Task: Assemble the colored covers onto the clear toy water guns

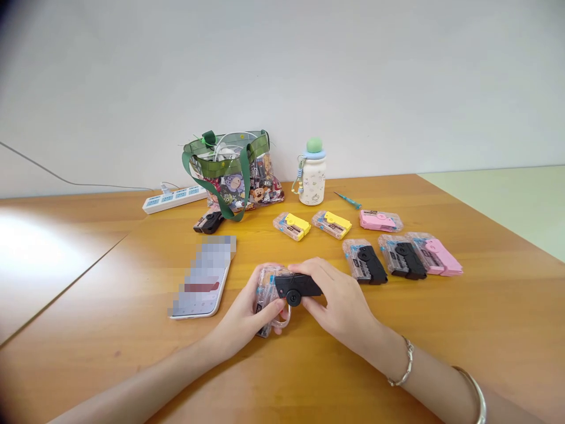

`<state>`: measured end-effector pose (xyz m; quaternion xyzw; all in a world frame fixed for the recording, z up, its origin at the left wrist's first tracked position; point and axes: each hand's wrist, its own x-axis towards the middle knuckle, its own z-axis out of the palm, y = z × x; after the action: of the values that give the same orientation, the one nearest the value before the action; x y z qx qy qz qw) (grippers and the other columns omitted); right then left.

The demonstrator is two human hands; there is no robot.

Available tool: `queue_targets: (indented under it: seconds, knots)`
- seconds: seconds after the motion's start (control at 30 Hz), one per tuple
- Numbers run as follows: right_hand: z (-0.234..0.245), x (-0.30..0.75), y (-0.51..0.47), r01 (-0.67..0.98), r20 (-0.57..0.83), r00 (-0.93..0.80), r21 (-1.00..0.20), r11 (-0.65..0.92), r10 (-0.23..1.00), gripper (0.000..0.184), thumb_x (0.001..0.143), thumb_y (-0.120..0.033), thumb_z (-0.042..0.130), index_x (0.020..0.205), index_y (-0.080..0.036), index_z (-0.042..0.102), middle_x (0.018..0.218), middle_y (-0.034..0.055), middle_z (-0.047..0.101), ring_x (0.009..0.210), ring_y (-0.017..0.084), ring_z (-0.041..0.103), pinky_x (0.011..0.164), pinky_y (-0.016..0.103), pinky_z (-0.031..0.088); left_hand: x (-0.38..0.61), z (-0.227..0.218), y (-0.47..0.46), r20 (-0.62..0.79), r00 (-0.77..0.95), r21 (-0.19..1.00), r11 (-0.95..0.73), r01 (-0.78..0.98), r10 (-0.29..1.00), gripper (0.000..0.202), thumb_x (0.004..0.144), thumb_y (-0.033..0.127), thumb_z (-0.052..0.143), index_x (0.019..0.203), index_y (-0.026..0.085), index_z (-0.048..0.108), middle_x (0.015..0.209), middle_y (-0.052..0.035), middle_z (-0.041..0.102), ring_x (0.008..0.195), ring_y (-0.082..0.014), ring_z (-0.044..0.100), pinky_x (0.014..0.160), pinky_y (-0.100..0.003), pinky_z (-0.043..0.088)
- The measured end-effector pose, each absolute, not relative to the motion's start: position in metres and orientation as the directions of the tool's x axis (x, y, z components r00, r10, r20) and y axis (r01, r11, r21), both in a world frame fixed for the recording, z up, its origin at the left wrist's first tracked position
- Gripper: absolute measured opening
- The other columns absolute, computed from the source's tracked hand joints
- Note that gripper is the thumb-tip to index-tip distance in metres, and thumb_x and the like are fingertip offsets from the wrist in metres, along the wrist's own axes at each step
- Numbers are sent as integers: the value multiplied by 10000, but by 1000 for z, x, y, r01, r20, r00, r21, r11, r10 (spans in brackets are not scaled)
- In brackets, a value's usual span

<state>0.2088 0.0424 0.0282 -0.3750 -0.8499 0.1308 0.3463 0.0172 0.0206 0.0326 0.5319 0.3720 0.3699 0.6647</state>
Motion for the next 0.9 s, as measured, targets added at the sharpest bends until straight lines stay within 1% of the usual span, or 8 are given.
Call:
queue_targets:
  seconds: [0.1,0.2,0.47,0.63,0.7,0.77,0.83,0.9]
  knots:
    - [24,206,43,545,448,-417,-573,612,791,326,812,-114,498,1110,-248,502,1025,55,641,936,203,636,779,331,514,18,33,20,-118,423,985,159,-65,899,345,862,278,543,1125,216,329,714,43,529,599,-95,505,554,-222,472]
    - [20,204,42,533,447,-380,-610,586,810,339,814,-113,503,1118,-263,508,1010,35,633,927,194,631,777,321,507,20,34,20,-115,406,988,147,-48,907,305,868,261,527,1105,215,340,677,55,528,576,-87,492,556,-218,464]
    - [20,203,38,545,464,-360,-600,586,810,385,803,-101,498,1148,-273,502,951,14,624,857,182,630,720,306,501,20,32,18,-94,387,992,119,-42,917,212,887,278,510,1034,208,374,669,55,532,559,-81,493,533,-204,447]
    - [22,203,38,527,491,-331,-612,589,806,357,778,-116,542,1105,-259,520,981,28,646,890,194,641,751,313,507,20,28,19,-79,365,994,99,-37,928,195,881,275,524,995,206,382,692,43,550,586,-92,519,533,-204,446]
    - [23,202,38,490,494,-278,-665,564,824,352,738,-123,583,1063,-247,528,972,29,655,881,195,647,752,304,515,20,26,19,-48,355,996,71,-51,934,200,875,267,531,996,210,382,698,44,547,589,-92,520,539,-205,447]
    - [24,201,39,410,456,-224,-758,508,861,357,697,-120,610,1025,-235,530,951,27,657,869,195,649,742,292,523,20,24,18,-7,337,998,27,-54,941,228,863,259,546,1019,216,385,707,46,543,585,-87,512,539,-197,438]
    - [24,200,40,299,359,-255,-854,426,898,355,677,-121,630,1003,-228,538,923,20,662,838,192,652,714,281,529,19,23,17,32,307,999,-25,-29,951,281,833,244,588,1034,224,392,724,46,544,581,-81,506,539,-187,426]
    - [24,198,40,211,247,-342,-920,330,907,272,696,-143,635,950,-218,571,878,15,674,796,191,653,686,283,532,19,22,16,62,288,998,-65,0,956,319,800,223,624,1029,229,402,724,48,548,577,-80,508,549,-186,429]
